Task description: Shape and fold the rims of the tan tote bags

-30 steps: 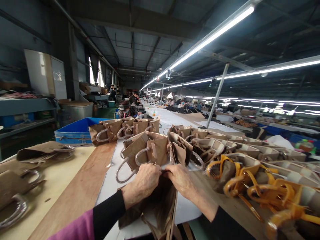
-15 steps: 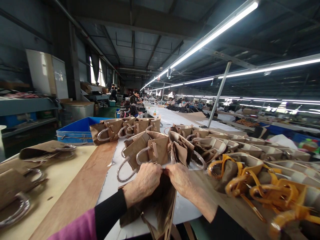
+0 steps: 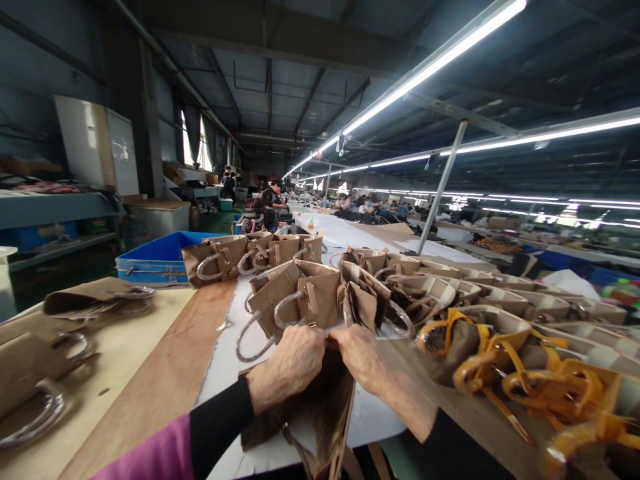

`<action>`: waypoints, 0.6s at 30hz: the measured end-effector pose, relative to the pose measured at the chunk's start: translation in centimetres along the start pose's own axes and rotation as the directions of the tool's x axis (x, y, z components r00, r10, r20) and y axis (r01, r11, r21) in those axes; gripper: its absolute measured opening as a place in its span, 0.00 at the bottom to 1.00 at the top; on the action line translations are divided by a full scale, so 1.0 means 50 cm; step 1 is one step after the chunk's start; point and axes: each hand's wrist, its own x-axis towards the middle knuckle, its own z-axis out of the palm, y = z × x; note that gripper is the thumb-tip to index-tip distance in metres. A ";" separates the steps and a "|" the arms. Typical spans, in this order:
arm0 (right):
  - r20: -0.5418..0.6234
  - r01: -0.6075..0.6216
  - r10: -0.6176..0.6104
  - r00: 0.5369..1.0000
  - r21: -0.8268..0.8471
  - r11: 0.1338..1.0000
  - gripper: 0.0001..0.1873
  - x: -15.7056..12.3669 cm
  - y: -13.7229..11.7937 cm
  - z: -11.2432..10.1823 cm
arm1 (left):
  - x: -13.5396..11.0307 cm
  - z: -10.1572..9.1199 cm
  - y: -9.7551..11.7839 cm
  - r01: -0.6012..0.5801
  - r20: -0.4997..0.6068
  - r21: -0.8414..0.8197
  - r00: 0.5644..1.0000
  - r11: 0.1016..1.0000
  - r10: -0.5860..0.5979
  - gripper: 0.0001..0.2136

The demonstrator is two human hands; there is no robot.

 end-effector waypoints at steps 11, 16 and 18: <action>-0.020 -0.012 0.017 1.000 0.215 0.977 0.15 -0.012 0.007 -0.008 | -0.006 -0.014 0.000 0.017 -0.005 -0.042 1.000 0.999 -0.017 0.12; 0.054 -0.043 0.030 0.998 0.263 0.964 0.11 -0.016 0.012 -0.015 | -0.026 -0.043 -0.005 0.035 0.038 -0.067 0.999 0.997 -0.033 0.11; 0.059 -0.051 0.042 0.997 0.161 0.986 0.10 -0.010 0.002 -0.018 | -0.028 -0.047 -0.006 0.064 0.058 -0.060 0.996 0.996 -0.060 0.12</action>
